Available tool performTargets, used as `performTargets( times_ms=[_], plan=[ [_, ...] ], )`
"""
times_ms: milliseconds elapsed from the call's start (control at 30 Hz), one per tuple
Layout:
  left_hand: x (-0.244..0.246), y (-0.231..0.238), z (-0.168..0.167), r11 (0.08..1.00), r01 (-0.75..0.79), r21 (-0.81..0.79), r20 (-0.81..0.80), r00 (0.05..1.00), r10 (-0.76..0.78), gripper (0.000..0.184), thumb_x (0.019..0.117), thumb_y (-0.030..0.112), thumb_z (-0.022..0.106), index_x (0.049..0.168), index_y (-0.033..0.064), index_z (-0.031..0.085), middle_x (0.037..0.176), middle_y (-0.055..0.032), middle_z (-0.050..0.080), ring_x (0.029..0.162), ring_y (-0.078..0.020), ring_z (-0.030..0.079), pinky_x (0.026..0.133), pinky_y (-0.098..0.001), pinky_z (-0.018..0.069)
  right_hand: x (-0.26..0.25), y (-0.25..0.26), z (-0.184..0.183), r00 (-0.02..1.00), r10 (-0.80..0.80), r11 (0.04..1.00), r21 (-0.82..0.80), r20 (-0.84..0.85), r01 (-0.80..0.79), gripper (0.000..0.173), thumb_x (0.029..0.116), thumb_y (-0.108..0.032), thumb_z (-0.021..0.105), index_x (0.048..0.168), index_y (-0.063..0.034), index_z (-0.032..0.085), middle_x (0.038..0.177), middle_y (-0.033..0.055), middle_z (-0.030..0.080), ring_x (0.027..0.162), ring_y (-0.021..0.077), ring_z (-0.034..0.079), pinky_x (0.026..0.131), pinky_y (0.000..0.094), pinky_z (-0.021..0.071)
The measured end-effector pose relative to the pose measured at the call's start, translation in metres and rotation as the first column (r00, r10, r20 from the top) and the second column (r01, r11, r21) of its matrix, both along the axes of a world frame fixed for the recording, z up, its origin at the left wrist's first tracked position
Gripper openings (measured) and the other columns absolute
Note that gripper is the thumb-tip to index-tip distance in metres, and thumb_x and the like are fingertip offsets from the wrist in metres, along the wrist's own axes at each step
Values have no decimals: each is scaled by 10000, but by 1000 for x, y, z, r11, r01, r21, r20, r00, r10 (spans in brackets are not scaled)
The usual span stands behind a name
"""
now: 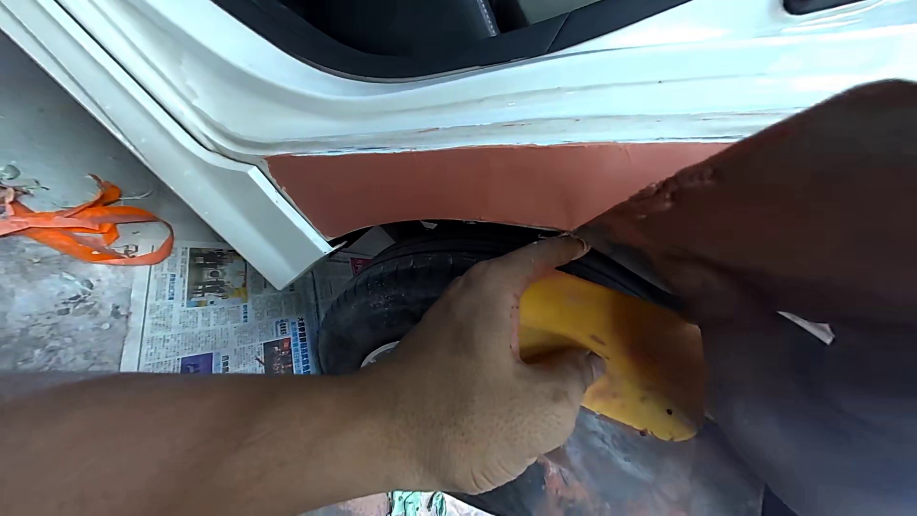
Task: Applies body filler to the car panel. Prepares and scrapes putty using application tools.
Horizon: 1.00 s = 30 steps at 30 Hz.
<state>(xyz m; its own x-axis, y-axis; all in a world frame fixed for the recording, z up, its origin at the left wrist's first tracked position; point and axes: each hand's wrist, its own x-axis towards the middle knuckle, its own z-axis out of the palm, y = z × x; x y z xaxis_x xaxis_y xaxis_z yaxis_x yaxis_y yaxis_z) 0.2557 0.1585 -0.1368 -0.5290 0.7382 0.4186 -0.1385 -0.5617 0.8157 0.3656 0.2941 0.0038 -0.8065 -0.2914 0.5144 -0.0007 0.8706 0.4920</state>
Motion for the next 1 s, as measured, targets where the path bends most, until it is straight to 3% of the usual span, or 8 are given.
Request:
performTargets(
  times_ms=[167, 333, 433, 700, 1000],
  plan=[
    [-2, -3, 1, 1000, 10, -20, 24, 1000, -9, 656, 919, 75, 752, 1496, 249, 492, 1155, 7, 718, 1002, -114, 723, 853, -288, 640, -9, -3, 6, 996, 44, 998, -56, 81, -39, 231, 965, -190, 656, 1103, -5, 646, 955, 117, 694, 833, 175, 693, 710, 368, 578],
    [-2, -4, 0, 1000, 14, -16, 58, 998, -13, 667, 909, 48, 754, 1494, 238, 496, 1161, -5, 718, 1002, -120, 725, 854, -292, 641, -18, -7, 8, 989, 79, 991, -115, 126, -64, 237, 960, -203, 635, 1125, -35, 605, 931, 42, 668, 789, 103, 663, 663, 316, 568],
    [-3, -6, -2, 1000, 17, -9, 83, 996, -16, 664, 908, 46, 758, 1487, 235, 496, 1158, -16, 721, 997, -131, 730, 850, -296, 643, -18, -11, 1, 993, 90, 993, -80, 70, -85, 253, 984, -237, 652, 1159, -69, 581, 988, 30, 681, 870, 68, 677, 746, 286, 573],
    [-7, -10, -4, 1000, 25, 3, 93, 995, -25, 649, 910, 44, 752, 1482, 219, 499, 1164, -22, 713, 1006, -144, 726, 862, -308, 639, -22, -19, -2, 999, 33, 996, 82, 17, -34, 193, 979, -273, 650, 1059, -102, 612, 840, 46, 663, 738, 129, 661, 605, 338, 500],
    [-14, -18, -9, 1000, -5, -9, 56, 998, 5, 605, 891, 33, 769, 1437, 168, 547, 1166, -22, 713, 1011, -142, 724, 871, -316, 644, -30, -24, -6, 997, 69, 991, 113, 47, -74, 181, 978, -253, 647, 1079, -104, 643, 825, 80, 659, 705, 183, 644, 576, 371, 472]
  ],
)
